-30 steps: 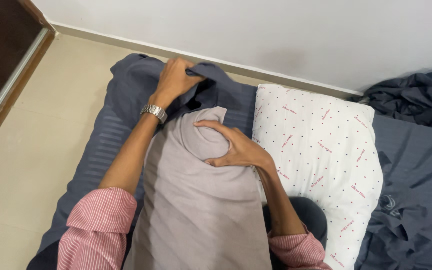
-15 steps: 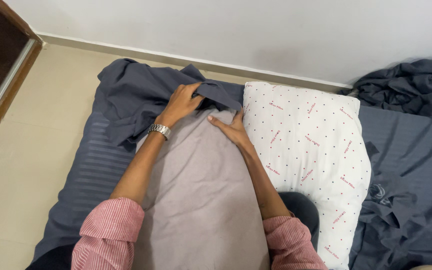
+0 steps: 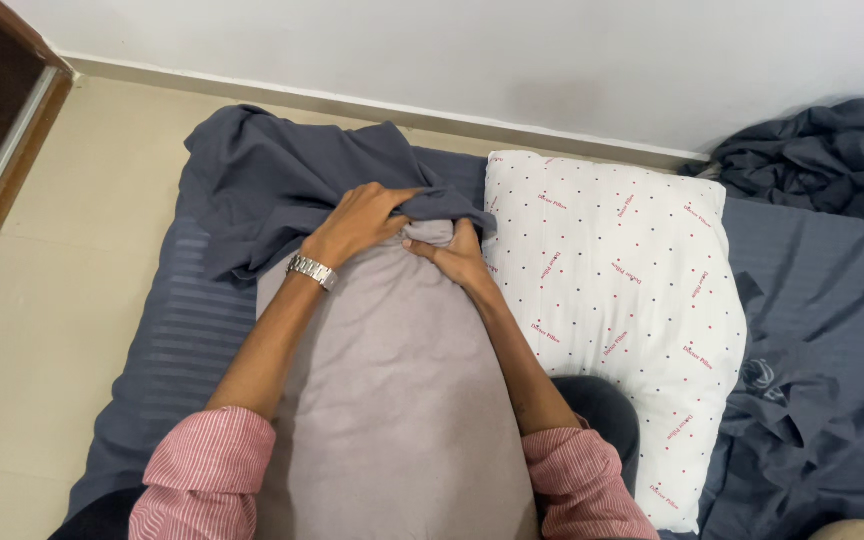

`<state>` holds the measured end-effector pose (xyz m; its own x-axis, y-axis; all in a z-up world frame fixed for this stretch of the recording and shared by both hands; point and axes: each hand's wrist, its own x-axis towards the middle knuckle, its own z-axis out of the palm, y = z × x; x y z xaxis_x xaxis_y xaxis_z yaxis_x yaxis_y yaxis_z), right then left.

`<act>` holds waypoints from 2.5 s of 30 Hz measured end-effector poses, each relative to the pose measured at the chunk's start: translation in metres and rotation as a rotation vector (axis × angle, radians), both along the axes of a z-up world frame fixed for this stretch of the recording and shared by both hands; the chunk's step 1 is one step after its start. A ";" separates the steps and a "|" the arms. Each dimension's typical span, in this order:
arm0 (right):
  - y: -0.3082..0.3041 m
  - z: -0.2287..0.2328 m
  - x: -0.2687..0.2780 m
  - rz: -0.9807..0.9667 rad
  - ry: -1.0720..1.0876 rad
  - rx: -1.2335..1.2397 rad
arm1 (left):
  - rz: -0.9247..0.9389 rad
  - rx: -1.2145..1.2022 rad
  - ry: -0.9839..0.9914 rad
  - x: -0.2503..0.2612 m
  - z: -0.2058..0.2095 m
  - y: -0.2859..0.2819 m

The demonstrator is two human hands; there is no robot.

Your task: The person sits on a bed and places a pillow into a pillowcase. They smooth the pillow, align the case, and pull the case over the pillow, adjusting the fabric to fit.

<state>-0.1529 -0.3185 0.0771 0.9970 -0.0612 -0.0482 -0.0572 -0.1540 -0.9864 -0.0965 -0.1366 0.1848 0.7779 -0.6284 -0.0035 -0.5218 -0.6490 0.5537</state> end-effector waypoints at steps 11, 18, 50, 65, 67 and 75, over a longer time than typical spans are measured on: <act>0.001 0.002 -0.013 -0.388 -0.474 -0.360 | -0.051 0.024 -0.113 -0.026 -0.031 -0.004; -0.010 0.014 -0.013 -0.143 -0.313 -0.369 | 0.044 -0.201 -0.236 -0.038 -0.037 0.000; -0.030 -0.004 -0.013 -0.066 0.013 0.055 | 0.610 -2.003 0.699 -0.010 -0.129 0.219; -0.011 -0.002 -0.017 -0.187 -0.348 -0.444 | 0.618 -2.019 0.744 -0.078 -0.102 0.207; -0.016 -0.018 -0.015 -0.212 -0.277 -0.385 | 0.768 -1.594 0.635 -0.073 -0.115 0.216; -0.024 -0.039 -0.008 -0.218 -0.354 -0.289 | 1.078 -1.654 0.585 -0.085 -0.226 0.204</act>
